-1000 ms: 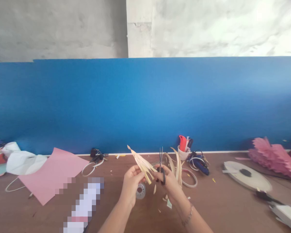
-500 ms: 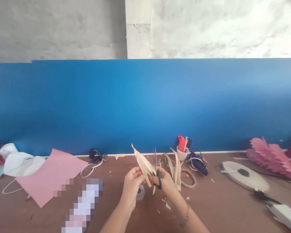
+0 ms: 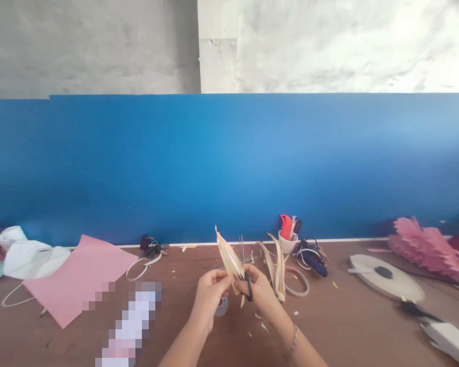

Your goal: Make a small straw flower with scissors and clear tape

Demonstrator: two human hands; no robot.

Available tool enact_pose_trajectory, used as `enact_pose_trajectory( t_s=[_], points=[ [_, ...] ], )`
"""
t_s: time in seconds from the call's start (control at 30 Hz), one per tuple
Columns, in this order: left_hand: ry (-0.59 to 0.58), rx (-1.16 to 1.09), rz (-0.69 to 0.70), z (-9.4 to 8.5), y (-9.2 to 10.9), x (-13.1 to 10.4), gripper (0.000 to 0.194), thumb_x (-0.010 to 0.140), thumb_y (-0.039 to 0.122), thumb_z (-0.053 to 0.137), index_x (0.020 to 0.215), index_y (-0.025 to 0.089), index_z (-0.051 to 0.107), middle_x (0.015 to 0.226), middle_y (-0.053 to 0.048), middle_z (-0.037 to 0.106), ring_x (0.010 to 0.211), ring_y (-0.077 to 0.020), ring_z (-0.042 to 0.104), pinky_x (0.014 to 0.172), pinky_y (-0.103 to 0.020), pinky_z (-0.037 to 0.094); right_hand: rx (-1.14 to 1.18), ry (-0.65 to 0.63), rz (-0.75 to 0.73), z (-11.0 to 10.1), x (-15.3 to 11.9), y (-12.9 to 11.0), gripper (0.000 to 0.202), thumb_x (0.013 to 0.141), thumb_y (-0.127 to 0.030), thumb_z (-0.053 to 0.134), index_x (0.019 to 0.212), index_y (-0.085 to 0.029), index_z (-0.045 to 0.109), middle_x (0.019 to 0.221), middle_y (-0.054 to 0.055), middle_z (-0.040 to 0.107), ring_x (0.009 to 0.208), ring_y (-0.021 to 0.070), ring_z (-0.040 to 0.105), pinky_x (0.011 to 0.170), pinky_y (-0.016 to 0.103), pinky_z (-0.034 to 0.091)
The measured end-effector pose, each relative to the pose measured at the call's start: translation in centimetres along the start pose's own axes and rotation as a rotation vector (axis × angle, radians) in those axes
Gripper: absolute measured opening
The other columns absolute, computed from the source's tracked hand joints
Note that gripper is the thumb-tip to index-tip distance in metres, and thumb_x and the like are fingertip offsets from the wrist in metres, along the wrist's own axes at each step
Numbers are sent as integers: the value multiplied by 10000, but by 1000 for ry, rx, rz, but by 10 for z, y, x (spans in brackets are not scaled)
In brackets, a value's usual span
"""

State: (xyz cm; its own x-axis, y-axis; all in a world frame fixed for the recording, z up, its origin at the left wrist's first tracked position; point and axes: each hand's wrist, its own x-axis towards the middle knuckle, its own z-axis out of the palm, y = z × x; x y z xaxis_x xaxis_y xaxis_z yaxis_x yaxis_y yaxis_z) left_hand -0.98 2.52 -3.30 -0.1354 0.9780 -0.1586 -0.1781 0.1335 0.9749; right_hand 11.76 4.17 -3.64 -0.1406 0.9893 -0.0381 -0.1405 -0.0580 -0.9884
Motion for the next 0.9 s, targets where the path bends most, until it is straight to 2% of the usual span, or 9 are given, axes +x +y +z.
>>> enact_pose_trajectory(
  t_s=[0.17,0.27,0.47,0.63,0.8,0.9],
  points=[
    [5,172,12,0,-1,0,125,626,251,649,587,137,617,519,13,549,494,-98,463,510,-216,352,25,-1,-44,-2,4,6,258,507,-196,729,667,-181,527,503,-66,540,442,77,414,451,204,292],
    [15,192,28,-1,-3,2,159,625,269,647,552,141,588,488,25,516,468,-91,434,496,-217,332,19,9,-69,-2,7,9,290,471,-195,748,651,-179,521,522,-57,549,478,93,458,467,208,319],
    [31,64,-34,-3,-5,3,230,603,352,685,582,144,589,526,10,574,453,-87,469,490,-208,337,-16,25,-24,-2,5,6,299,471,-229,739,681,-176,532,492,-63,530,445,84,427,432,198,284],
    [37,-7,-64,-3,-3,2,225,602,342,709,609,131,631,598,-39,644,557,-118,564,538,-208,384,-49,16,-22,-4,4,6,270,517,-203,707,722,-180,533,495,-71,514,454,76,395,441,197,269],
    [28,-60,-41,-4,-3,2,244,599,346,731,616,115,656,622,-62,667,598,-132,595,577,-217,421,-28,21,-59,-6,8,10,278,532,-196,692,742,-186,510,516,-66,522,479,91,426,458,205,277],
    [49,-126,0,-7,1,4,251,607,345,735,643,105,667,667,-83,684,651,-149,614,622,-234,453,-34,43,-17,-9,7,5,305,552,-238,686,796,-187,511,514,-67,516,480,100,447,459,211,288]
  ],
)
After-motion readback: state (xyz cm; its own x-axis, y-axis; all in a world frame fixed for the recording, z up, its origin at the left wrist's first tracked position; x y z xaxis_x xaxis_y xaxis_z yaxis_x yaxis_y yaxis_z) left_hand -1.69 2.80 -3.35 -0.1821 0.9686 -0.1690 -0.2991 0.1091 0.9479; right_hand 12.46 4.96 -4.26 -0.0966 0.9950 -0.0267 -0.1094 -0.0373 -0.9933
